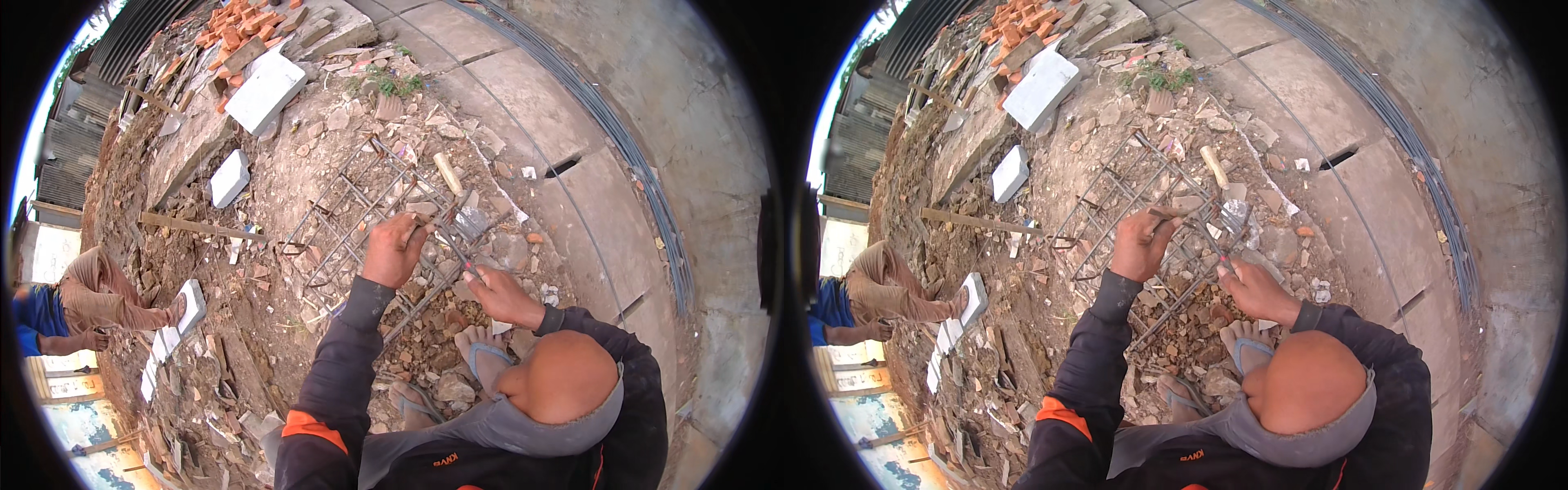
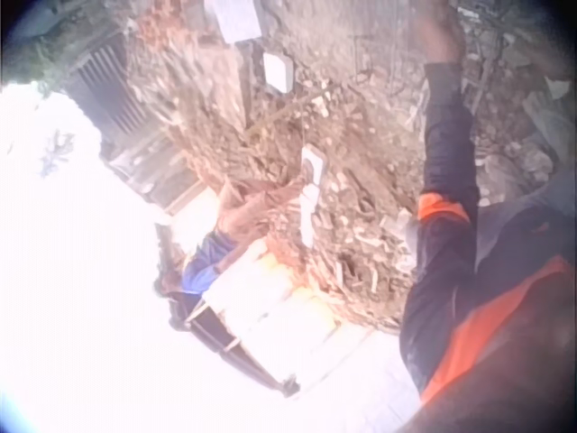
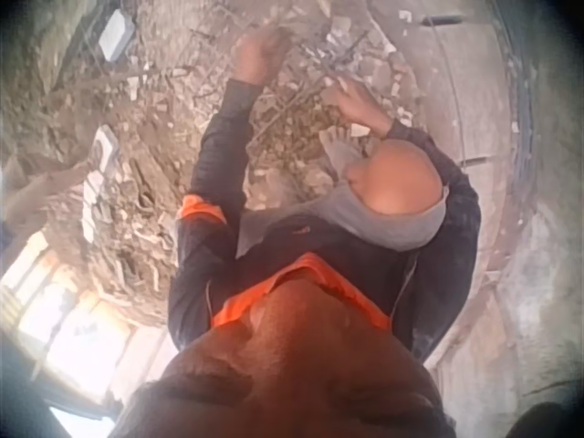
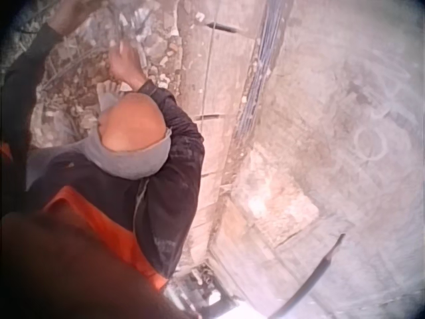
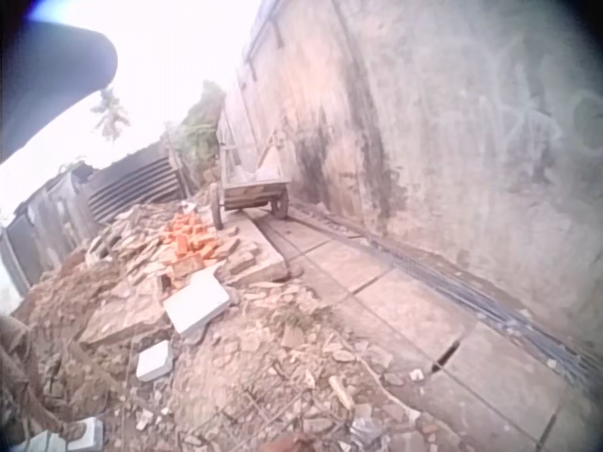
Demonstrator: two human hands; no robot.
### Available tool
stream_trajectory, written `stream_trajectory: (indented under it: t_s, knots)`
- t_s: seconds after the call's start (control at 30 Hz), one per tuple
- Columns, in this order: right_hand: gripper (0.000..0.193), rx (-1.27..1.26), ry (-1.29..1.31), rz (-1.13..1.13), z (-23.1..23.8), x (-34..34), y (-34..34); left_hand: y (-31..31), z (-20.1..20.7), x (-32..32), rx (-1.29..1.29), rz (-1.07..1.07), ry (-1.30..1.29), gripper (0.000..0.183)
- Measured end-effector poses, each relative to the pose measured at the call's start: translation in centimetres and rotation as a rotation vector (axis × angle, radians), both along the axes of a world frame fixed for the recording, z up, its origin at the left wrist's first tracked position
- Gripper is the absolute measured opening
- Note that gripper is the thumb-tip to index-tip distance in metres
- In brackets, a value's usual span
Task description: The person constructs a rebar cage by hand, using pliers to twist and secure thin metal wire around the intersection of rebar rods.
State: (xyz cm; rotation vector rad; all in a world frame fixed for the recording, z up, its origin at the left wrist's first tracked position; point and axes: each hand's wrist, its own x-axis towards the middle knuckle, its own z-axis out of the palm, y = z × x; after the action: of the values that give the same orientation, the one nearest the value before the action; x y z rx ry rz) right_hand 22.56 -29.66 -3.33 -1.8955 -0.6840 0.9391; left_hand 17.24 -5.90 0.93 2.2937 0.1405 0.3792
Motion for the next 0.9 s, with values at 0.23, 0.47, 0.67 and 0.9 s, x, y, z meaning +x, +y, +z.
stream_trajectory:
  t_s: [0.23, 0.47, 0.67, 0.9]
  knots:
    - [0.044, -0.036, 0.035, 0.021, 0.8, -0.1, -1.4, 0.0, -0.6, -0.3, -0.006, 0.011, -0.127, 0.012]
    - [0.044, -0.129, 0.230, 0.100, 1.0, 0.1, -3.0, 0.0, 0.3, -0.3, 0.018, 0.044, -0.083, 0.015]
    - [0.065, -0.152, 0.256, 0.099, 1.5, 0.1, -2.1, 0.4, 0.2, 0.0, 0.109, 0.039, -0.023, 0.014]
    - [0.063, -0.117, 0.064, 0.027, 1.3, -0.4, -1.3, 0.4, 0.8, 0.6, 0.026, -0.053, -0.057, 0.014]
